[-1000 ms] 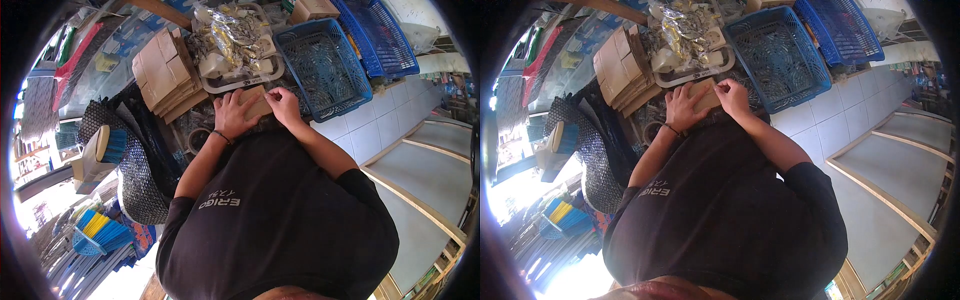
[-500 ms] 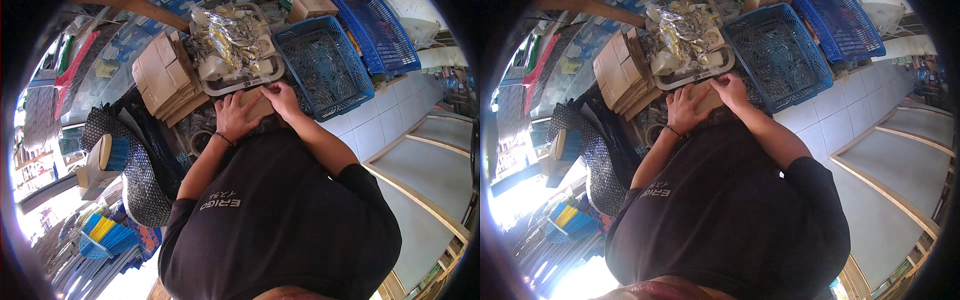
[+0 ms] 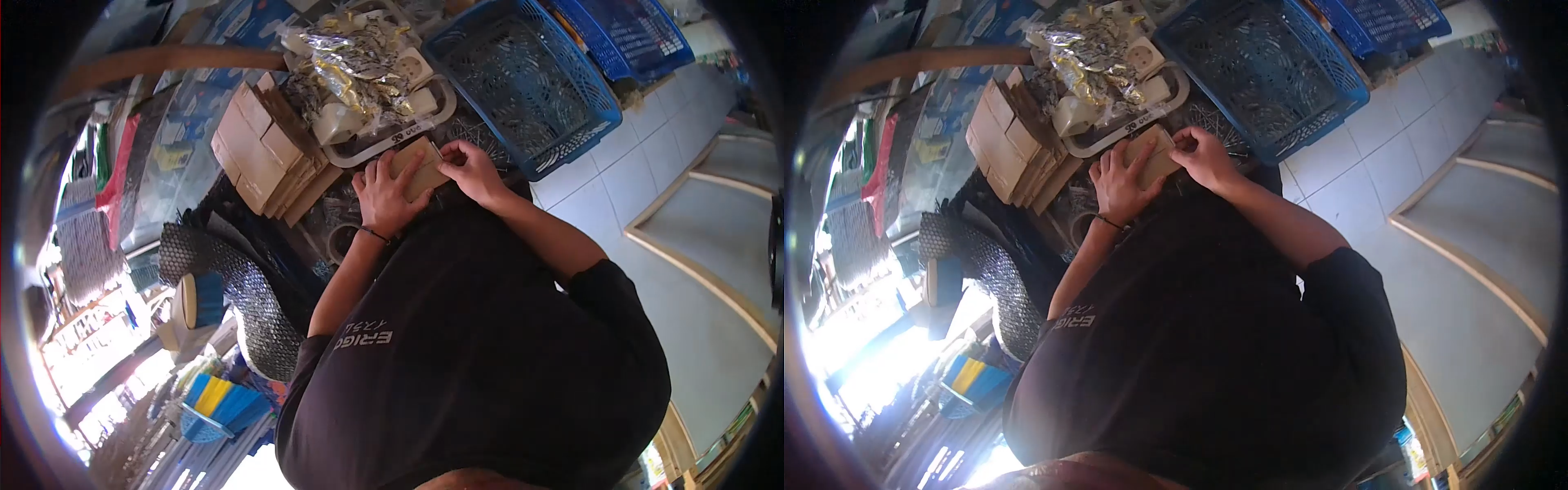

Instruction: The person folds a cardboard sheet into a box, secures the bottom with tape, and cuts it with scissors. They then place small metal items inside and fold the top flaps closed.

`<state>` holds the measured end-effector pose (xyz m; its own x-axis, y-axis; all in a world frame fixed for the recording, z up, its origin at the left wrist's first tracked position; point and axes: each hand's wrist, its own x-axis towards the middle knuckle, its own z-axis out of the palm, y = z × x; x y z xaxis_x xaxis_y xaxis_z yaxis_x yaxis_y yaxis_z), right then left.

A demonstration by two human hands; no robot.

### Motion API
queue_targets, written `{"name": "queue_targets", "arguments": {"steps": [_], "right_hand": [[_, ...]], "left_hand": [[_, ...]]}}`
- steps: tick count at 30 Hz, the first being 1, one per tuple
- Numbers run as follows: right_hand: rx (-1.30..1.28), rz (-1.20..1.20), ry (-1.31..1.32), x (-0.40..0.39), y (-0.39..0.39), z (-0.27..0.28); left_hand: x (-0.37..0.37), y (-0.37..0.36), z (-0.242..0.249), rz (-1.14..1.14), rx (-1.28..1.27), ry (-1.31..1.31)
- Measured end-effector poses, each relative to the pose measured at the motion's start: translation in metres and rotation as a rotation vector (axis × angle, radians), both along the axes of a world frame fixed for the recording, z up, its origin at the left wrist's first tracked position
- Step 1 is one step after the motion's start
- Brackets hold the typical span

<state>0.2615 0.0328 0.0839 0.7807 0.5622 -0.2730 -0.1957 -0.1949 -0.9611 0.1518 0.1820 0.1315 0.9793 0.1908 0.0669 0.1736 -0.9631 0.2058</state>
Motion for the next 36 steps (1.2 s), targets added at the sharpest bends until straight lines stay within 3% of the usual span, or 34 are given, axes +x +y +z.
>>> {"name": "queue_targets", "arguments": {"steps": [5,14,20,23,26,29,36], "right_hand": [[-0.044,-0.015,0.112,0.007,0.012,-0.003],[-0.200,-0.011,-0.068,0.006,0.016,-0.029],[-0.263,0.027,0.003,0.010,0.018,-0.005],[-0.304,0.038,-0.086,0.010,0.017,-0.018],[-0.296,0.049,-0.124,0.012,0.014,-0.015],[-0.123,0.002,0.020,0.008,0.012,-0.022],[-0.214,0.088,-0.067,0.004,0.005,0.003]], "left_hand": [[0.001,0.001,-0.004,-0.009,0.035,0.020],[0.001,0.001,-0.009,-0.012,0.023,0.023],[0.002,0.000,-0.004,-0.002,0.002,0.017],[0.001,0.000,-0.004,-0.004,0.016,-0.002],[0.001,-0.001,-0.002,-0.001,0.014,0.000],[0.001,-0.001,-0.002,0.000,-0.003,-0.010],[-0.001,0.000,-0.003,-0.004,-0.016,-0.026]]}}
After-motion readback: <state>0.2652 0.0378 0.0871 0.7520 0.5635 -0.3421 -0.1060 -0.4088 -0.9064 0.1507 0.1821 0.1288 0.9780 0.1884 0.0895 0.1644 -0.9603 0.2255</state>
